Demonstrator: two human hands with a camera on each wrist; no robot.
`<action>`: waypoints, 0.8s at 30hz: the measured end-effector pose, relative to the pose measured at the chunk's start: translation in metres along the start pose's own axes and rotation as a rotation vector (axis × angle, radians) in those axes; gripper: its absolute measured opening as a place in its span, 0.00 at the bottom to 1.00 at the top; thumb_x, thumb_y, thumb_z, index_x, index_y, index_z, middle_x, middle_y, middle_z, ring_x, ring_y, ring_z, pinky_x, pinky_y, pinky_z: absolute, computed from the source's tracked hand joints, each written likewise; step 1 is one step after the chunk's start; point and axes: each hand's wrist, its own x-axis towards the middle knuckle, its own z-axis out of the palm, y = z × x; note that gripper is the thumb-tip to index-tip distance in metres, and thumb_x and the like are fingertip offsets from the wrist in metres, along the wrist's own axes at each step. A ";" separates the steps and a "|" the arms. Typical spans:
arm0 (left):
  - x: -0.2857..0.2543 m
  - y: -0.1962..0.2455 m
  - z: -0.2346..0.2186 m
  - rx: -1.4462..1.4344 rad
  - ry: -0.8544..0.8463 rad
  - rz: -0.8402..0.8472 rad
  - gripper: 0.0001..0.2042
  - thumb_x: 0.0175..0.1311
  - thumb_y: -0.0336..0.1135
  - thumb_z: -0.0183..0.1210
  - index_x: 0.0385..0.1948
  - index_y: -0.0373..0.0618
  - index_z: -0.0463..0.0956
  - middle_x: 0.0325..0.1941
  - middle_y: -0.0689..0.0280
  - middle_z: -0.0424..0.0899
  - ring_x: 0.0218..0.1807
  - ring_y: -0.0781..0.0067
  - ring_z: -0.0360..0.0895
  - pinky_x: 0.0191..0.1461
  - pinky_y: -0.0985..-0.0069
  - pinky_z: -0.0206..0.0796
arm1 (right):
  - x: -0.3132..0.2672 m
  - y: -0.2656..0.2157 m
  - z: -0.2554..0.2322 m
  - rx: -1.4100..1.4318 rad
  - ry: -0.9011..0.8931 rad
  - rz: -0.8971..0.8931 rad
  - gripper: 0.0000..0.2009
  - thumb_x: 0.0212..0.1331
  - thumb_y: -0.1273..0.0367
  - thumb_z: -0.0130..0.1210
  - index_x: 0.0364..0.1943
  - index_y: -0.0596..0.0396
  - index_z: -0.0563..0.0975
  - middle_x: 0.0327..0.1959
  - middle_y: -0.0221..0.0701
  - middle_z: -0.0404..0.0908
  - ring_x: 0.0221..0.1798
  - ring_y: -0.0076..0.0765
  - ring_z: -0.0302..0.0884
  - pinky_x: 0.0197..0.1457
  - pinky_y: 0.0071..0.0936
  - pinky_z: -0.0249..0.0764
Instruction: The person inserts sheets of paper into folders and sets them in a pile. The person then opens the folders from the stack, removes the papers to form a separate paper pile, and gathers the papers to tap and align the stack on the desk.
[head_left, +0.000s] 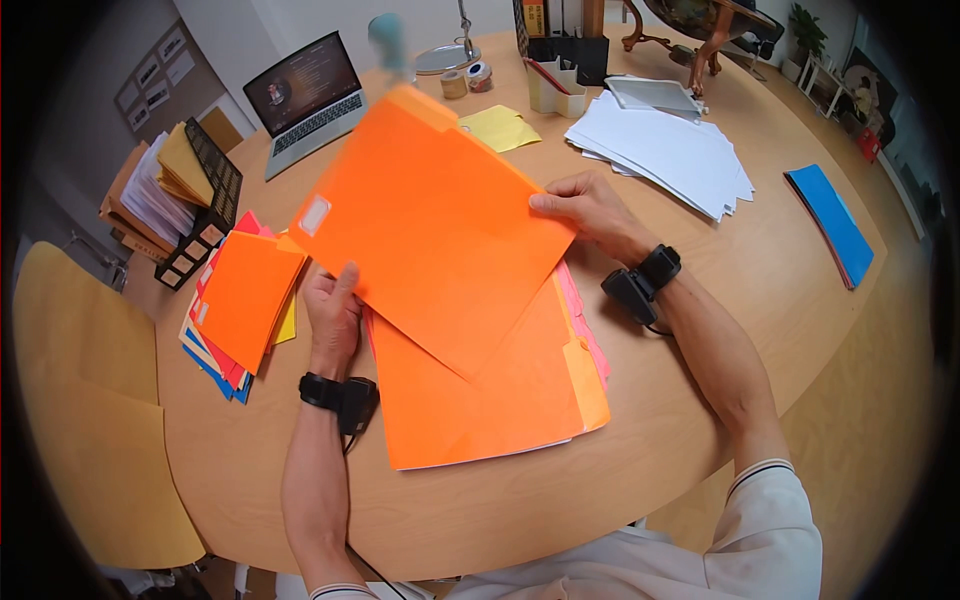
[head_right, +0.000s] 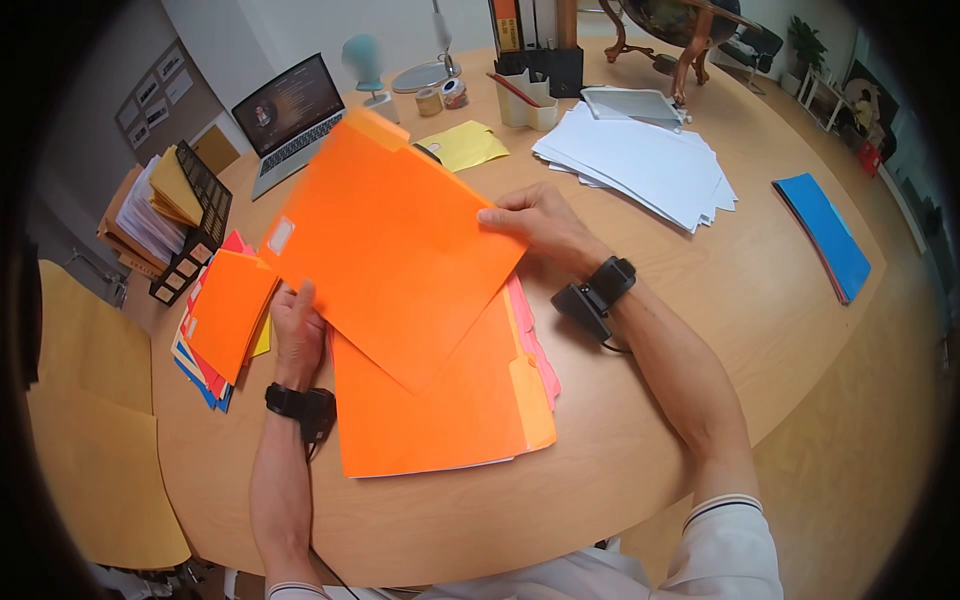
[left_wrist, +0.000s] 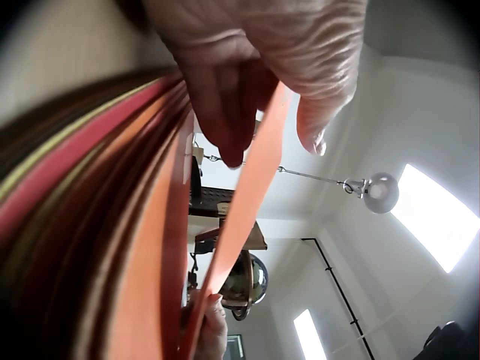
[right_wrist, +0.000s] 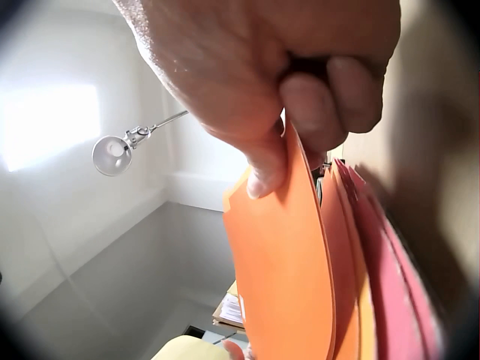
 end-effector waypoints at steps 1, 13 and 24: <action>0.000 0.001 0.002 0.084 -0.110 -0.036 0.20 0.73 0.36 0.60 0.59 0.31 0.70 0.58 0.57 0.81 0.56 0.68 0.82 0.59 0.71 0.77 | -0.001 -0.001 0.000 0.000 0.001 0.000 0.14 0.65 0.62 0.64 0.36 0.62 0.86 0.25 0.26 0.82 0.22 0.14 0.71 0.23 0.17 0.61; 0.000 0.004 0.020 0.255 -0.010 -0.004 0.12 0.76 0.32 0.54 0.54 0.34 0.73 0.49 0.61 0.84 0.47 0.78 0.82 0.50 0.79 0.75 | -0.005 -0.010 0.031 0.416 -0.093 -0.065 0.24 0.71 0.67 0.56 0.67 0.66 0.70 0.48 0.38 0.82 0.29 0.27 0.84 0.29 0.16 0.80; 0.012 0.002 -0.035 0.354 0.765 0.442 0.10 0.79 0.35 0.53 0.47 0.36 0.74 0.44 0.67 0.82 0.44 0.79 0.76 0.49 0.77 0.70 | 0.010 0.030 0.008 0.069 0.139 -0.074 0.17 0.68 0.63 0.60 0.51 0.63 0.80 0.38 0.29 0.83 0.34 0.20 0.79 0.34 0.21 0.77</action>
